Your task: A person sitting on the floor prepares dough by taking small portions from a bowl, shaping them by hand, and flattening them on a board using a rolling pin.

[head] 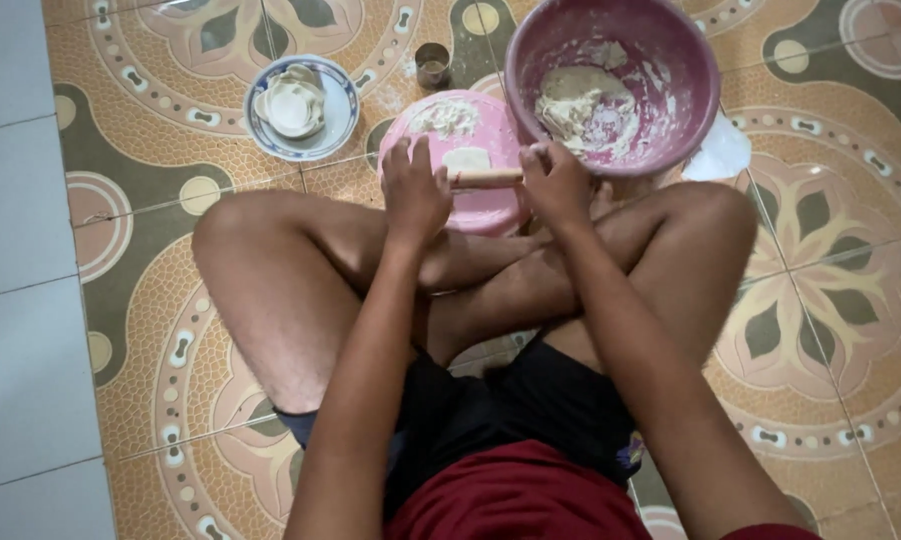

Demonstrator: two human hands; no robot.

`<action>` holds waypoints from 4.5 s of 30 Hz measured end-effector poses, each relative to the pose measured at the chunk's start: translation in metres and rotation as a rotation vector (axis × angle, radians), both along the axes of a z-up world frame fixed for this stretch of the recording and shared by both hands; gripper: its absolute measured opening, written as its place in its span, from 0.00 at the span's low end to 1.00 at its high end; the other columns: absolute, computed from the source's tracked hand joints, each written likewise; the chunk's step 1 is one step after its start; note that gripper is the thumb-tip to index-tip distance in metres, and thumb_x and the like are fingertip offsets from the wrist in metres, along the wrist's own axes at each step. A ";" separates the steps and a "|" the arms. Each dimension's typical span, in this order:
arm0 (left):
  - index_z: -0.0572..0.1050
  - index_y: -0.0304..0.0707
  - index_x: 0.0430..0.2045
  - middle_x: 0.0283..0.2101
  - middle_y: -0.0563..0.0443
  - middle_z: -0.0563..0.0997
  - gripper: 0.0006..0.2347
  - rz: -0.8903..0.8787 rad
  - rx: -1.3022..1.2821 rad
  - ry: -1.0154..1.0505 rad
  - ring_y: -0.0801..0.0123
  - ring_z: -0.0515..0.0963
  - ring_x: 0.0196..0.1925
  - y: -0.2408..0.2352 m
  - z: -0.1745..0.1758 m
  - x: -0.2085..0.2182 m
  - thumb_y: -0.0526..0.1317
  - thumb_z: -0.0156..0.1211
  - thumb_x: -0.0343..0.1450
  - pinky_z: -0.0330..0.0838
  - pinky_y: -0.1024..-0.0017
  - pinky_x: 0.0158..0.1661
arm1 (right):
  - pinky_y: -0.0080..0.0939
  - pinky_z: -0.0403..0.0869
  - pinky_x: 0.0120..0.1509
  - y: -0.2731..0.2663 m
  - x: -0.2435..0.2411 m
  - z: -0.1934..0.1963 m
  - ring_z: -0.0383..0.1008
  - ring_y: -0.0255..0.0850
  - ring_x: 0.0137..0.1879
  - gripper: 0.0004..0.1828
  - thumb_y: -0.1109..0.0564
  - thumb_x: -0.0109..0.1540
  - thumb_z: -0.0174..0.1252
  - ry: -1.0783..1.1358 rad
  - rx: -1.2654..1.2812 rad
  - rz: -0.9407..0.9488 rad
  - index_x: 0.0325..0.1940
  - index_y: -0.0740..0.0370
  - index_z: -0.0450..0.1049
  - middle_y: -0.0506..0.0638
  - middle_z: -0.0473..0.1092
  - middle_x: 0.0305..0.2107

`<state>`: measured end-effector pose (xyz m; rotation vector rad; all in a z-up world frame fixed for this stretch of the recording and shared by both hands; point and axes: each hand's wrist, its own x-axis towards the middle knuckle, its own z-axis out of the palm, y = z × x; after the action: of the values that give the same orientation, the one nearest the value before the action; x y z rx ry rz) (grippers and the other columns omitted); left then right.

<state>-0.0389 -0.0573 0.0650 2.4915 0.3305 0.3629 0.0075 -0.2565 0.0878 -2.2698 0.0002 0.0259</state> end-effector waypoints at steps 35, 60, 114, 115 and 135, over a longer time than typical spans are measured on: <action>0.44 0.23 0.73 0.78 0.36 0.42 0.31 -0.003 0.345 0.312 0.54 0.41 0.80 0.022 -0.073 0.101 0.51 0.40 0.82 0.34 0.44 0.73 | 0.63 0.45 0.82 0.064 0.108 -0.097 0.33 0.66 0.82 0.44 0.42 0.72 0.43 0.024 -0.572 0.511 0.79 0.76 0.35 0.73 0.32 0.76; 0.38 0.27 0.74 0.79 0.38 0.39 0.33 0.071 0.503 0.445 0.53 0.37 0.80 0.036 -0.082 0.162 0.59 0.37 0.88 0.39 0.45 0.76 | 0.60 0.38 0.88 0.088 0.172 -0.112 0.25 0.63 0.84 0.40 0.47 0.79 0.41 -0.138 -0.486 0.535 0.80 0.74 0.28 0.71 0.28 0.77; 0.55 0.33 0.73 0.78 0.44 0.49 0.31 -0.002 0.301 0.257 0.59 0.46 0.79 0.002 -0.108 0.070 0.56 0.45 0.79 0.32 0.38 0.72 | 0.67 0.40 0.86 0.047 0.082 -0.133 0.34 0.63 0.85 0.45 0.36 0.74 0.37 -0.333 -0.516 0.623 0.81 0.73 0.36 0.69 0.34 0.78; 0.55 0.33 0.73 0.78 0.44 0.49 0.31 0.005 0.308 0.244 0.59 0.46 0.79 -0.004 -0.100 0.058 0.56 0.45 0.79 0.32 0.38 0.72 | 0.67 0.40 0.86 0.043 0.067 -0.125 0.34 0.63 0.85 0.45 0.36 0.74 0.37 -0.350 -0.513 0.622 0.81 0.73 0.36 0.69 0.34 0.78; 0.59 0.32 0.70 0.74 0.37 0.60 0.31 0.129 0.515 -0.047 0.52 0.61 0.76 -0.013 -0.118 0.063 0.60 0.35 0.79 0.56 0.45 0.69 | 0.74 0.51 0.74 0.037 0.073 -0.137 0.50 0.68 0.78 0.49 0.31 0.71 0.16 -0.517 -0.694 0.549 0.77 0.76 0.49 0.74 0.49 0.73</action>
<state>0.0236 -0.0707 -0.0529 2.9636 0.4229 0.6237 0.0805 -0.2197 -0.0490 -2.8163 -1.0238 -0.3153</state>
